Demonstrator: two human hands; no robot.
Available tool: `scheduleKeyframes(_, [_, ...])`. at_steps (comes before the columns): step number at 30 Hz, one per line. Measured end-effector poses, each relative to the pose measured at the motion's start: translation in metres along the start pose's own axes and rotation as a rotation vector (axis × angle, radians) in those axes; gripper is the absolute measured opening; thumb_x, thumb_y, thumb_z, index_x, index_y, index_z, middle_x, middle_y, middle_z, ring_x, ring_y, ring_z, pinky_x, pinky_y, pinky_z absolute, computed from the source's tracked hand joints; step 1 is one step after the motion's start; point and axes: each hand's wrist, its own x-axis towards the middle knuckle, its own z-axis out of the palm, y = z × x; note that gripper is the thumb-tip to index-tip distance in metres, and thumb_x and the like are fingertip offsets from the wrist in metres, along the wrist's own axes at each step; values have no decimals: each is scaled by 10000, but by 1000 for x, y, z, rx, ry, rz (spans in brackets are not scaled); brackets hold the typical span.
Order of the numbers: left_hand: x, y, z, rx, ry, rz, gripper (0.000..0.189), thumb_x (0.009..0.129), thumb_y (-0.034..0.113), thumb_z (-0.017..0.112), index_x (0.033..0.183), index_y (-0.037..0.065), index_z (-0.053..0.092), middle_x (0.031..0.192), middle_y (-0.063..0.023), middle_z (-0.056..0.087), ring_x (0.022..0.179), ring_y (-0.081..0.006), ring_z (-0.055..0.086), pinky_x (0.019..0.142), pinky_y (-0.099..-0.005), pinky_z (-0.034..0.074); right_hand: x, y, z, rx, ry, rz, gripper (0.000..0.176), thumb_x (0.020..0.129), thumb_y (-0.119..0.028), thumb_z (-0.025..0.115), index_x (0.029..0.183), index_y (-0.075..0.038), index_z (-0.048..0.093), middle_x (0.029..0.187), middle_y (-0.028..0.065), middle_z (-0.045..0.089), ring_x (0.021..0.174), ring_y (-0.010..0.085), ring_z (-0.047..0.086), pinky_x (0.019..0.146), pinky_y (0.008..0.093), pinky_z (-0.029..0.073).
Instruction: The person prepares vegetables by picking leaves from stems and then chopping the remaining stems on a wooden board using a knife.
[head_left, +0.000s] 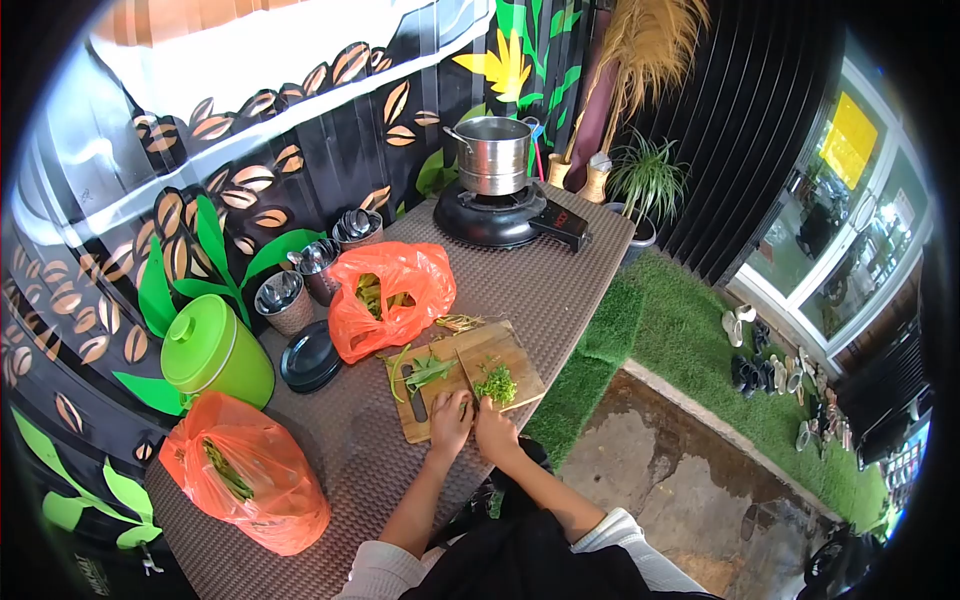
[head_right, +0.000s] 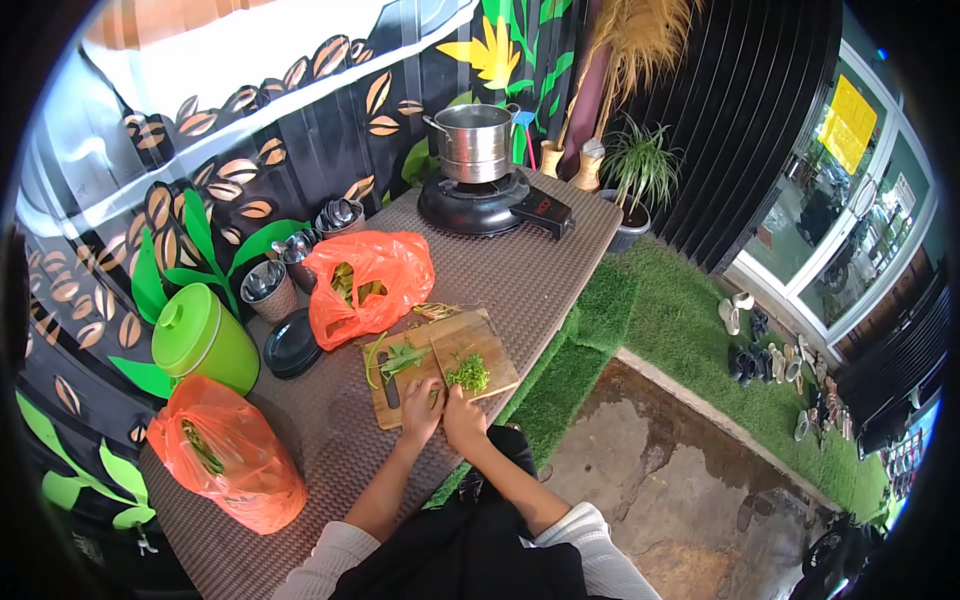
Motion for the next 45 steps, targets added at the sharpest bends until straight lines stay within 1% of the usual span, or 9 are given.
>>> scheduleKeyframes(3, [5, -5, 2, -132, -32, -129, 173, 777, 84, 655, 936, 61, 592, 886, -63, 635, 876, -254, 553, 765, -369, 458, 17, 7, -3, 35, -45, -33, 294, 900, -195, 478, 1084, 10, 376, 869, 278, 630, 840, 433, 636, 700, 500, 524])
scheduleKeyframes(7, [10, -10, 3, -220, 16, -58, 260, 748, 52, 680, 983, 68, 571, 860, -50, 640, 853, -238, 560, 745, -362, 462, 12, 12, -3, 13, -1, -103, 282, 901, -193, 471, 1076, 6, 376, 841, 268, 634, 812, 434, 640, 678, 509, 524])
scheduleKeyframes(8, [11, -7, 2, -244, 33, -140, 300, 731, 38, 692, 1001, 71, 564, 845, -44, 643, 850, -229, 558, 746, -353, 460, 6, 8, -2, 12, 0, -104, 282, 901, -193, 471, 1076, 6, 376, 841, 268, 634, 812, 434, 640, 678, 509, 524])
scheduleKeyframes(12, [14, -8, 1, -213, 18, -171, 370, 703, 25, 717, 1030, 65, 549, 814, -32, 645, 847, -209, 554, 754, -330, 454, 0, -3, -2, 16, -60, 42, 276, 888, -185, 490, 1062, 6, 392, 901, 260, 634, 844, 410, 647, 718, 486, 528])
scheduleKeyframes(20, [9, -8, 2, -217, 28, -188, 305, 714, 8, 707, 976, 60, 559, 783, -22, 650, 783, -171, 538, 698, -292, 436, 3, 10, 13, -30, 95, -118, 239, 906, -174, 441, 1055, 7, 396, 846, 280, 634, 787, 399, 658, 657, 471, 542])
scheduleKeyframes(22, [9, -6, 3, -228, 35, -185, 288, 718, 12, 708, 961, 59, 562, 787, -23, 649, 779, -167, 535, 692, -289, 432, -13, -8, 5, -20, 16, 21, 243, 904, -174, 446, 1049, 15, 402, 859, 282, 623, 787, 409, 654, 655, 468, 543])
scheduleKeyframes(30, [9, -1, -2, -254, 47, -160, 193, 741, 28, 687, 891, 47, 568, 837, -61, 628, 796, -207, 556, 682, -313, 470, 9, 4, 6, -1, 19, -71, 271, 880, -179, 488, 1062, 1, 397, 878, 270, 638, 837, 390, 656, 673, 469, 541])
scheduleKeyframes(39, [1, -8, 0, -152, 50, -52, 186, 754, 26, 670, 918, 48, 585, 828, -64, 631, 817, -217, 565, 704, -324, 472, -9, 12, 3, 21, 2, 61, 321, 909, -227, 474, 1118, 1, 388, 836, 276, 639, 743, 433, 641, 698, 519, 509])
scheduleKeyframes(45, [16, -10, 12, -228, -15, -124, 207, 723, 21, 697, 902, 42, 594, 844, -48, 656, 793, -196, 588, 705, -314, 477, 4, 23, -11, 82, -13, 16, 300, 915, -240, 466, 1054, 15, 395, 842, 300, 619, 835, 454, 621, 730, 536, 492])
